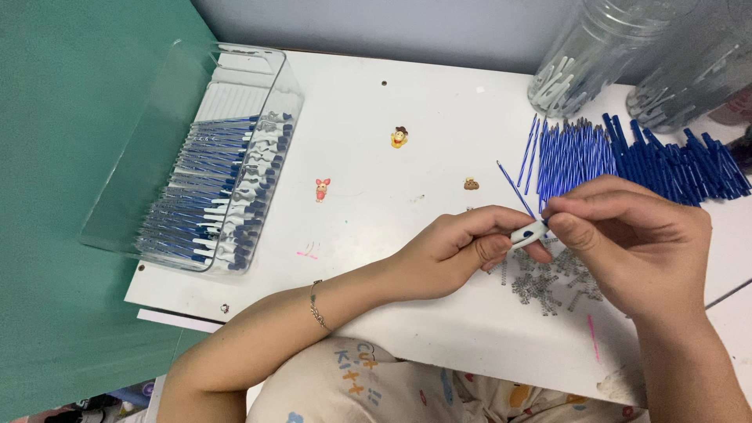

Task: The person assembles ballpoint pens by hand, inserting blue ink refills and springs into pen barrels, then testing the click mechanism and placing the finished pens into a clear plastic container.

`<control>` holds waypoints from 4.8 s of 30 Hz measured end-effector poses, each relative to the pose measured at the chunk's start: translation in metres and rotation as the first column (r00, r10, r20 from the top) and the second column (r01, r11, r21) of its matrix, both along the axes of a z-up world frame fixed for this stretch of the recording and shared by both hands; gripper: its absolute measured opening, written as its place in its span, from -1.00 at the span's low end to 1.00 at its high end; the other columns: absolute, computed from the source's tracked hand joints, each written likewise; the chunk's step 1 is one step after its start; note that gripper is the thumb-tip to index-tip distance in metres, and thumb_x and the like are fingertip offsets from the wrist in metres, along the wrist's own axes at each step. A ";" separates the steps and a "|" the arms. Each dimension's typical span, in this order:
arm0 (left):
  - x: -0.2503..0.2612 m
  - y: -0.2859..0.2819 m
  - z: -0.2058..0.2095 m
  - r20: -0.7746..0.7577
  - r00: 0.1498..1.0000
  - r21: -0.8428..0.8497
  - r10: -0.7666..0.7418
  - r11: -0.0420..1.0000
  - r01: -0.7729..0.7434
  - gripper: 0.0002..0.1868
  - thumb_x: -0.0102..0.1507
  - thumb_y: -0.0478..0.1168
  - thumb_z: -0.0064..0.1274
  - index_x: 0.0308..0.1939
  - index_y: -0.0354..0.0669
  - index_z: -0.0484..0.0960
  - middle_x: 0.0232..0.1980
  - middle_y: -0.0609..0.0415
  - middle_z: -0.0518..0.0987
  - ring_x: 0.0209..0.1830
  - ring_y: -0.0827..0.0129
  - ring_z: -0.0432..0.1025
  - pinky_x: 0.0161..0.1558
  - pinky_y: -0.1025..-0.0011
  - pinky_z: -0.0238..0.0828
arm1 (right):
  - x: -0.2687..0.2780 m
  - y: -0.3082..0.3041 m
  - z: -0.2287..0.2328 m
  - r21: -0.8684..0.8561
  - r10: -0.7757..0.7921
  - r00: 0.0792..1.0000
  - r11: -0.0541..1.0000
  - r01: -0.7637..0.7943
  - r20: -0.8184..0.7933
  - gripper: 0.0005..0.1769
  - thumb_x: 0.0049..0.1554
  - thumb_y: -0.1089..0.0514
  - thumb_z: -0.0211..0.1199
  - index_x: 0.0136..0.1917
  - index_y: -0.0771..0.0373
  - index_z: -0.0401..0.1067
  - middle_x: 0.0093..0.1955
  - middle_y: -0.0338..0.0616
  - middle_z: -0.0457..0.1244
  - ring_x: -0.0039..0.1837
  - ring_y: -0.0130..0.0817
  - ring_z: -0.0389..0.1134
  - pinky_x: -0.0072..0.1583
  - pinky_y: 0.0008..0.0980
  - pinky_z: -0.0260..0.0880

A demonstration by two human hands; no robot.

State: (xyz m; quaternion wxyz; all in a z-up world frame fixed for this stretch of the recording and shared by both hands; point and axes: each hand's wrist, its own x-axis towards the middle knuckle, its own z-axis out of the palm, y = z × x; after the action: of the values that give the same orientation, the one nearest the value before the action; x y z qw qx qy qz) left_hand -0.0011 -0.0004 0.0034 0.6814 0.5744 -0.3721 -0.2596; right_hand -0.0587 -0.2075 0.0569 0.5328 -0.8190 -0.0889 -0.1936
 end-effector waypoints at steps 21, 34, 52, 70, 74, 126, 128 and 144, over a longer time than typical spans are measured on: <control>0.000 0.005 0.003 -0.595 0.650 -0.401 -0.472 0.876 0.269 -0.63 0.63 -0.11 -0.28 0.37 -0.27 0.43 0.37 -0.48 0.46 -0.38 0.55 -0.05 -0.33 0.63 -0.03 | 0.002 -0.003 0.001 0.058 0.109 0.986 0.993 -0.102 -0.128 -0.81 0.19 0.29 0.24 0.05 0.40 0.55 -0.08 0.04 0.40 -0.04 -0.29 0.42 0.04 -0.47 0.44; 0.024 0.086 0.085 0.075 0.912 -0.295 0.402 0.883 -0.365 -0.70 0.54 -0.06 -0.11 0.28 -0.07 0.38 0.13 0.03 0.62 -0.36 0.62 0.22 -0.28 0.63 0.19 | 0.013 0.006 -0.012 -0.347 0.056 0.989 0.938 -0.006 0.134 -0.66 0.32 0.37 0.26 0.34 0.55 0.45 0.09 0.16 0.34 0.00 -0.18 0.34 0.18 -0.28 0.33; 0.088 0.288 0.014 0.666 0.746 0.743 0.012 0.085 -0.664 -0.71 0.32 -0.31 -0.01 0.12 -0.10 0.63 0.09 0.06 0.59 0.09 0.11 0.47 0.04 0.18 0.37 | 0.025 -0.002 -0.019 -0.638 0.218 0.894 0.765 0.094 0.392 -0.74 0.26 0.17 0.20 0.22 0.13 0.52 -0.05 -0.25 0.37 -0.02 -0.26 0.39 0.10 -0.26 0.12; 0.181 -0.219 0.116 0.879 0.457 0.318 0.133 0.552 -0.771 -0.53 0.37 0.03 -0.06 0.02 -0.38 0.43 0.04 -0.39 0.54 0.05 -0.36 0.44 -0.05 -0.17 0.40 | 0.035 -0.009 -0.044 -0.678 0.219 0.855 0.710 0.190 0.470 -0.90 0.24 0.18 0.22 0.03 0.17 0.50 -0.20 -0.24 0.25 -0.15 -0.20 0.26 -0.01 -0.20 0.11; 0.233 -0.269 0.078 0.862 0.469 0.504 -0.193 0.216 -0.837 -0.23 0.45 0.29 -0.39 0.19 -0.40 0.54 0.18 -0.26 0.53 0.28 -0.12 0.33 0.13 0.14 0.35 | 0.035 -0.008 -0.048 -0.685 0.212 0.856 0.700 0.203 0.471 -0.90 0.22 0.16 0.23 -0.01 0.17 0.52 -0.21 -0.23 0.27 -0.17 -0.17 0.26 0.00 -0.17 0.13; 0.051 0.028 0.093 0.762 0.557 0.061 0.329 0.820 -0.569 -0.56 0.17 -0.07 0.36 0.07 0.00 0.58 0.21 0.06 0.32 0.20 0.32 0.35 0.04 0.39 0.43 | 0.036 -0.035 -0.007 -0.349 -0.112 0.788 0.853 0.389 0.606 -0.15 -0.03 0.23 0.64 0.43 0.42 0.29 0.40 0.30 0.07 0.42 0.18 0.21 0.46 0.11 0.27; 0.057 0.024 0.082 0.741 0.623 0.102 0.252 0.874 -0.475 -0.57 0.23 -0.15 0.32 0.15 0.03 0.59 0.21 0.05 0.31 0.21 0.32 0.35 0.03 0.41 0.49 | 0.036 -0.036 -0.007 -0.352 -0.093 0.798 0.863 0.363 0.596 -0.15 -0.03 0.24 0.64 0.42 0.43 0.29 0.40 0.29 0.07 0.43 0.19 0.20 0.46 0.10 0.26; 0.075 0.013 0.090 0.669 0.725 0.528 -0.165 0.792 -0.306 -0.63 0.31 -0.05 0.13 0.11 -0.10 0.48 0.02 -0.07 0.51 -0.06 0.08 0.42 -0.09 0.28 0.33 | 0.038 -0.031 -0.014 -0.439 -0.009 0.808 0.836 0.330 0.590 -0.27 0.03 0.27 0.54 0.39 0.49 0.31 0.36 0.34 0.12 0.36 0.24 0.25 0.42 0.07 0.31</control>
State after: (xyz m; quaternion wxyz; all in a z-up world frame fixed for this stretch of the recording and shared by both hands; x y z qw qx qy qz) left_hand 0.0740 0.0125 0.0934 0.2839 0.8294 -0.4693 -0.1059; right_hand -0.0203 -0.2382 0.0426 0.2192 -0.8416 -0.2150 -0.4442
